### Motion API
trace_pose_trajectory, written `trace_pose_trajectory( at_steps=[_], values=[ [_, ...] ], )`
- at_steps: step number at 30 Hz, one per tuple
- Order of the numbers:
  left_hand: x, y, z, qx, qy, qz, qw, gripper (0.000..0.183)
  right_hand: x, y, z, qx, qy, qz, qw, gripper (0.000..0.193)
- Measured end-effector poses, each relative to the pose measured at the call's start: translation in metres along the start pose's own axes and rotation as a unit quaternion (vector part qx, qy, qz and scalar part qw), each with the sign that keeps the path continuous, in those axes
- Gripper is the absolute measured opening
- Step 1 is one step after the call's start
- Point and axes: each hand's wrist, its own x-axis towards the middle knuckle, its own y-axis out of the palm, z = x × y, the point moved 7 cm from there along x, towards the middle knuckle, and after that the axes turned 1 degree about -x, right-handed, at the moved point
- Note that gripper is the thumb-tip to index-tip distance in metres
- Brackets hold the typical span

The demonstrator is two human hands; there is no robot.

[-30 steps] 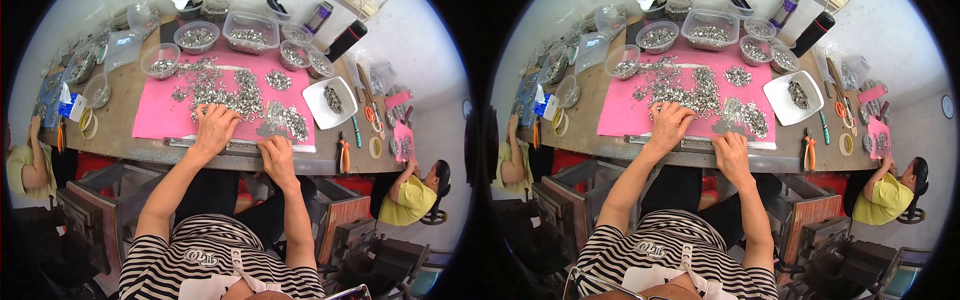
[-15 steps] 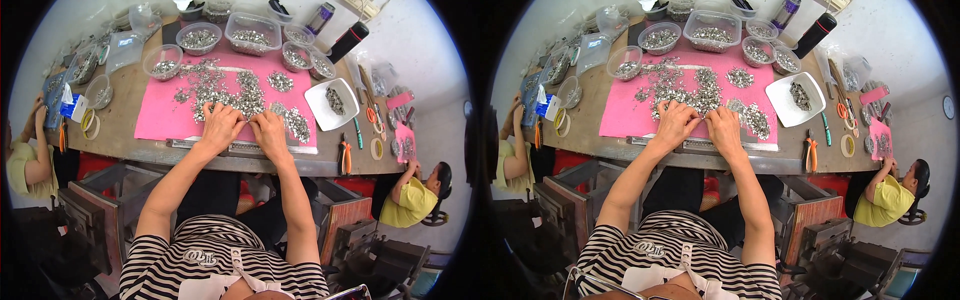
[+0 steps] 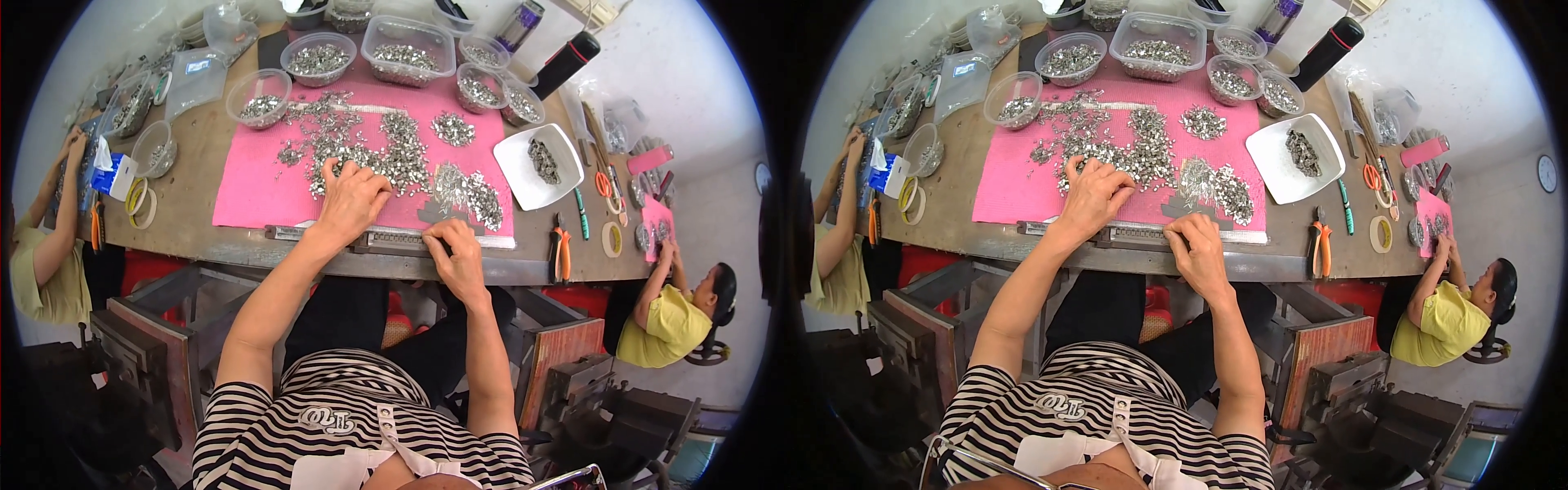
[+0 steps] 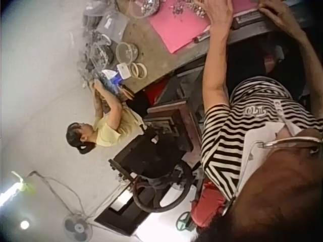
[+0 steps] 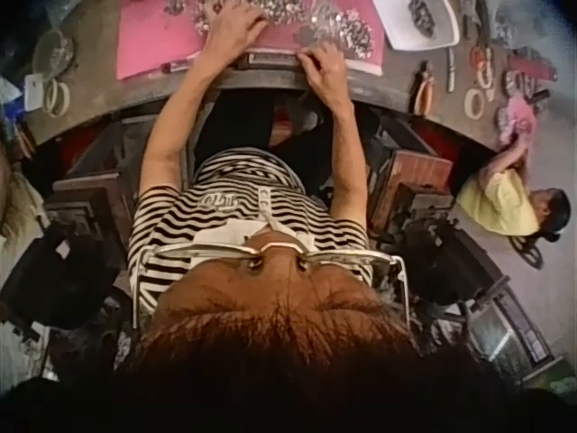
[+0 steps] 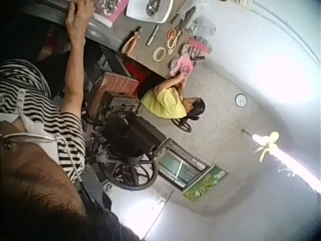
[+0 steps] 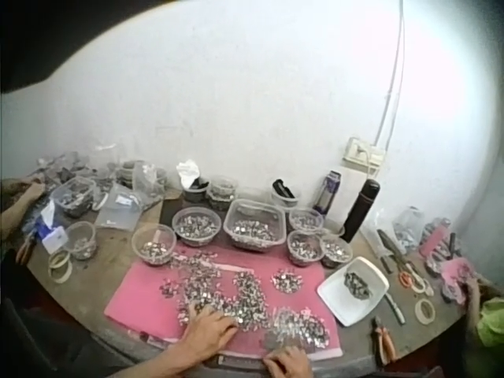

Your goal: The person sorts small metal parts by hand, placing them into a long metal tray from plastic containers on a pink mat.

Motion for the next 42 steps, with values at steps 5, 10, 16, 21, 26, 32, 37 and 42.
trace_pose_trajectory(
  at_steps=[5, 10, 16, 21, 26, 32, 37, 42],
  values=[
    [-0.003, 0.001, 0.001, 0.01, 0.01, -0.009, 1.0, 0.007, 0.01, 0.002, -0.017, 0.03, 0.041, 0.007, 0.999, 0.007],
    [-0.001, 0.002, -0.007, 0.019, 0.02, -0.005, 1.0, 0.005, 0.051, 0.011, -0.034, -0.08, 0.015, -0.036, 0.996, 0.01],
    [-0.017, -0.003, -0.047, -0.059, 0.052, -0.015, 0.997, 0.005, 0.06, 0.022, -0.033, -0.195, -0.062, -0.053, 0.977, 0.013],
    [-0.028, 0.01, -0.073, -0.094, 0.091, -0.012, 0.991, 0.007, 0.058, 0.016, -0.026, -0.177, -0.069, -0.06, 0.98, 0.011],
    [-0.034, 0.019, -0.077, -0.087, 0.091, -0.014, 0.992, 0.008, 0.053, 0.012, -0.028, -0.159, -0.057, -0.021, 0.985, 0.009],
    [-0.035, 0.009, -0.076, -0.083, 0.087, -0.034, 0.992, 0.009, 0.048, 0.008, -0.031, -0.117, -0.037, -0.048, 0.991, 0.009],
    [-0.036, 0.001, -0.064, -0.071, 0.051, -0.058, 0.995, 0.009, 0.052, 0.016, -0.026, -0.165, -0.049, -0.037, 0.984, 0.008],
    [-0.039, 0.005, -0.068, -0.072, 0.054, -0.045, 0.995, 0.009, 0.04, 0.004, -0.019, -0.127, -0.053, -0.05, 0.989, 0.006]
  ],
)
